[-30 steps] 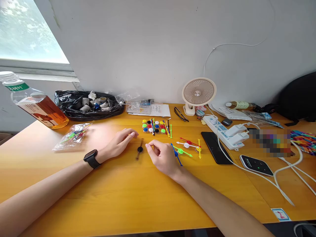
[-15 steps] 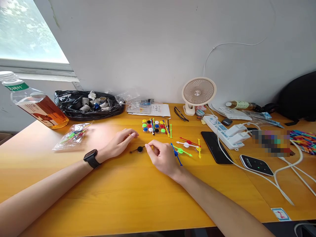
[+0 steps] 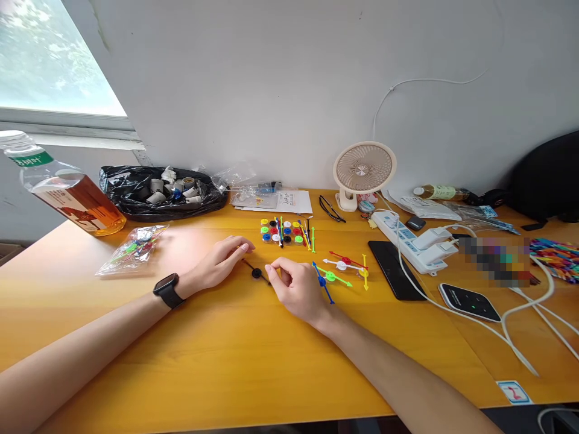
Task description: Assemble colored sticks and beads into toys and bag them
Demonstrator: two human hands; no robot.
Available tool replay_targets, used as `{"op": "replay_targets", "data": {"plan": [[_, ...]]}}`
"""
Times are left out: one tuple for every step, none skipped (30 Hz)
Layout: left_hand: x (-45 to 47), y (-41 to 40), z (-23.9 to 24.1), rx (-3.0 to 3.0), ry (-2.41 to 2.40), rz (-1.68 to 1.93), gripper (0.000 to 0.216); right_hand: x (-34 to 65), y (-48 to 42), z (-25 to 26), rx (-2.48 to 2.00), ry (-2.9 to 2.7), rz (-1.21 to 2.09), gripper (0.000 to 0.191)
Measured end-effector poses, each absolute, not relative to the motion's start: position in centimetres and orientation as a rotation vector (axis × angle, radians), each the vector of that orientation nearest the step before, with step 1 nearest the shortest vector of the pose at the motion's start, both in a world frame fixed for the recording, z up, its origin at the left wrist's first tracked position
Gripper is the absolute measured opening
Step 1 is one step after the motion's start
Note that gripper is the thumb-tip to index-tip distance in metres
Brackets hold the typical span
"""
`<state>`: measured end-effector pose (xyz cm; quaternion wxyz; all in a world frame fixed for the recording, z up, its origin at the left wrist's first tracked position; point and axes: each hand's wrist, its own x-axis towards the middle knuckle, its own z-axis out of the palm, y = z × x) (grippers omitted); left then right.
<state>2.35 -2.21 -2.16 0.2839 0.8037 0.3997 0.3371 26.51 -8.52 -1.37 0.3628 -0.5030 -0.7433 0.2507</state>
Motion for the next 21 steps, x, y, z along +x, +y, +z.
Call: {"op": "replay_targets", "data": {"plan": [[2.34, -2.2, -2.19, 2.152, 1.07, 0.902, 0.042, 26.53, -8.52, -1.41, -1.294, -1.913, 0.645, 0.038], [2.33, -2.19, -2.22, 2.153, 1.068, 0.903, 0.042, 26.54, -8.52, -1.45, -1.293, -1.914, 0.644, 0.037], [2.32, -2.18, -2.25, 2.152, 1.066, 0.904, 0.042, 26.55, -8.52, -1.49, -1.292, -1.915, 0.643, 0.037], [2.32, -2.18, -2.26, 2.152, 1.064, 0.905, 0.041, 26.54, -8.52, -1.53, -1.293, -1.917, 0.641, 0.037], [2.32, -2.18, -2.25, 2.151, 1.062, 0.904, 0.041, 26.54, -8.53, -1.57, -1.294, -1.919, 0.64, 0.037], [2.32, -2.19, -2.24, 2.151, 1.061, 0.902, 0.041, 26.53, -8.53, -1.59, -1.294, -1.921, 0.638, 0.037], [2.33, -2.2, -2.22, 2.151, 1.059, 0.9, 0.041, 26.53, -8.53, -1.61, -1.293, -1.923, 0.637, 0.037], [2.34, -2.21, -2.2, 2.151, 1.058, 0.897, 0.041, 26.53, -8.53, -1.61, -1.292, -1.924, 0.638, 0.036], [2.34, -2.22, -2.19, 2.152, 1.057, 0.895, 0.041, 26.53, -8.53, -1.61, -1.29, -1.924, 0.64, 0.036], [2.35, -2.22, -2.18, 2.152, 1.056, 0.893, 0.041, 26.53, -8.52, -1.6, -1.288, -1.924, 0.643, 0.035], [2.35, -2.22, -2.19, 2.151, 1.054, 0.89, 0.041, 26.53, -8.51, -1.58, -1.288, -1.922, 0.646, 0.035], [2.35, -2.21, -2.21, 2.152, 1.053, 0.887, 0.041, 26.53, -8.51, -1.57, -1.287, -1.921, 0.646, 0.036], [2.34, -2.2, -2.24, 2.154, 1.051, 0.886, 0.041, 26.54, -8.51, -1.55, -1.287, -1.922, 0.645, 0.036], [2.33, -2.19, -2.28, 2.156, 1.049, 0.885, 0.041, 26.54, -8.52, -1.54, -1.286, -1.924, 0.644, 0.036], [2.32, -2.17, -2.31, 2.158, 1.049, 0.885, 0.042, 26.54, -8.54, -1.53, -1.285, -1.926, 0.644, 0.035], [2.32, -2.16, -2.34, 2.159, 1.048, 0.886, 0.042, 26.54, -8.56, -1.52, -1.285, -1.929, 0.646, 0.035], [2.31, -2.16, -2.36, 2.158, 1.048, 0.886, 0.042, 26.55, -8.58, -1.52, -1.285, -1.93, 0.647, 0.035], [2.31, -2.15, -2.37, 2.156, 1.048, 0.886, 0.042, 26.55, -8.61, -1.53, -1.286, -1.931, 0.647, 0.035], [2.31, -2.16, -2.37, 2.153, 1.048, 0.886, 0.042, 26.55, -8.62, -1.54, -1.288, -1.929, 0.645, 0.035], [2.31, -2.16, -2.36, 2.152, 1.049, 0.885, 0.043, 26.55, -8.63, -1.55, -1.289, -1.928, 0.641, 0.035], [2.31, -2.16, -2.36, 2.154, 1.05, 0.883, 0.043, 26.55, -8.62, -1.57, -1.289, -1.927, 0.638, 0.035]]}}
